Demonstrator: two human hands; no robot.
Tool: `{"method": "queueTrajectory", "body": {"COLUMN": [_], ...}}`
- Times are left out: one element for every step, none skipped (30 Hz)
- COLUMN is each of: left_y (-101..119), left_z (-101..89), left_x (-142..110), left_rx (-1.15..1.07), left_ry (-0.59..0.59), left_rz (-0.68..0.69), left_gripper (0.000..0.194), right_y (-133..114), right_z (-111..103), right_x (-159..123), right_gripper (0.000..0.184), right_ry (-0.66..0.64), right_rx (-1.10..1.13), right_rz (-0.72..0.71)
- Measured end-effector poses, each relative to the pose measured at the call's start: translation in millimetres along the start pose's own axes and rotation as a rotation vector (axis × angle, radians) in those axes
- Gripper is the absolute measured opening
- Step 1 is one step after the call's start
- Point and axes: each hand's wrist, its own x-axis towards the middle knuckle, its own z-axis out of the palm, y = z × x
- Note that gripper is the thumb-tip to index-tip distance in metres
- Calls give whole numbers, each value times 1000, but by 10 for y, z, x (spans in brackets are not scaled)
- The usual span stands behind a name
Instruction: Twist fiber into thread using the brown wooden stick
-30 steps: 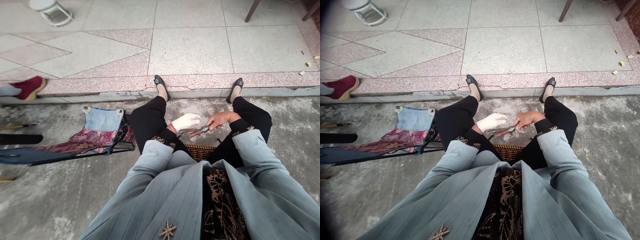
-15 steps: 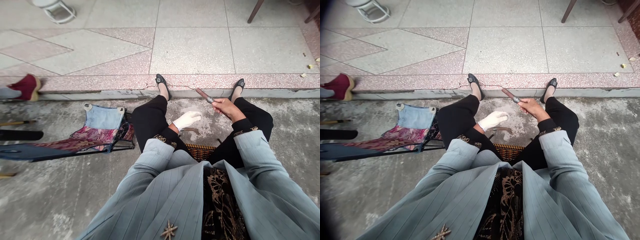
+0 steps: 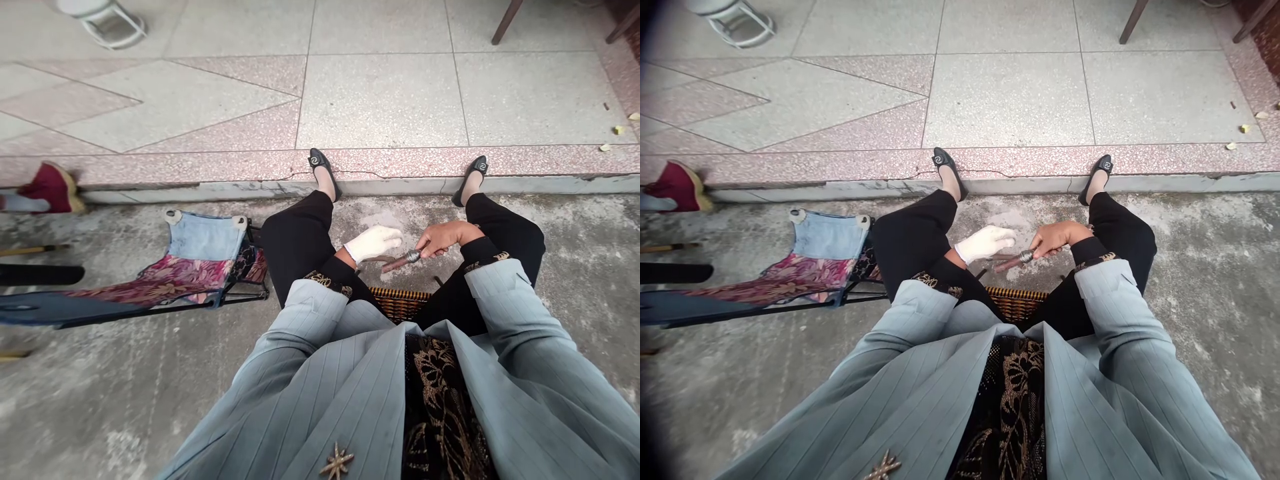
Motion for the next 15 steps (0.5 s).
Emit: {"method": "queueTrajectory", "body": {"left_y": [-3,-3,0,8,19,33,48,62,71,75,73,65,52,37,21], "left_z": [-19,-38,-56,-71,-80,-83,-80,-71,-58,-43,-28,-14,-1,10,19], "left_x": [2,6,10,15,19,22,24,25,26,26,26,27,27,27,27], "left_rx": [-70,-133,-185,-220,-236,-235,-225,-212,-198,-183,-169,-154,-139,-124,-108], "left_ry": [41,84,129,160,171,163,138,105,77,54,44,37,32,25,17], "left_rz": [-3,-20,-54,-93,-127,-147,-143,-118,-87,-62,-50,-45,-43,-36,-24], "left_gripper": [37,38,39,39,39,38,37,35,34,33,33,33,33,33,32], "right_y": [-14,-28,-40,-47,-46,-36,-17,10,43,77,108,131,145,146,137], "right_z": [-1,-2,-2,-2,-1,-1,-3,-9,-20,-35,-52,-69,-85,-95,-99], "right_x": [-50,-100,-143,-171,-183,-176,-153,-117,-74,-29,14,50,79,101,116], "right_gripper": [39,41,42,42,41,41,41,41,41,40,37,34,31,27,24], "right_ry": [24,114,241,383,522,639,732,801,848,885,916,944,968,987,998], "right_rx": [72,155,256,366,474,568,638,675,676,643,577,483,366,231,91], "right_rz": [-100,-203,-292,-370,-430,-467,-480,-470,-439,-386,-317,-236,-149,-65,4]}}
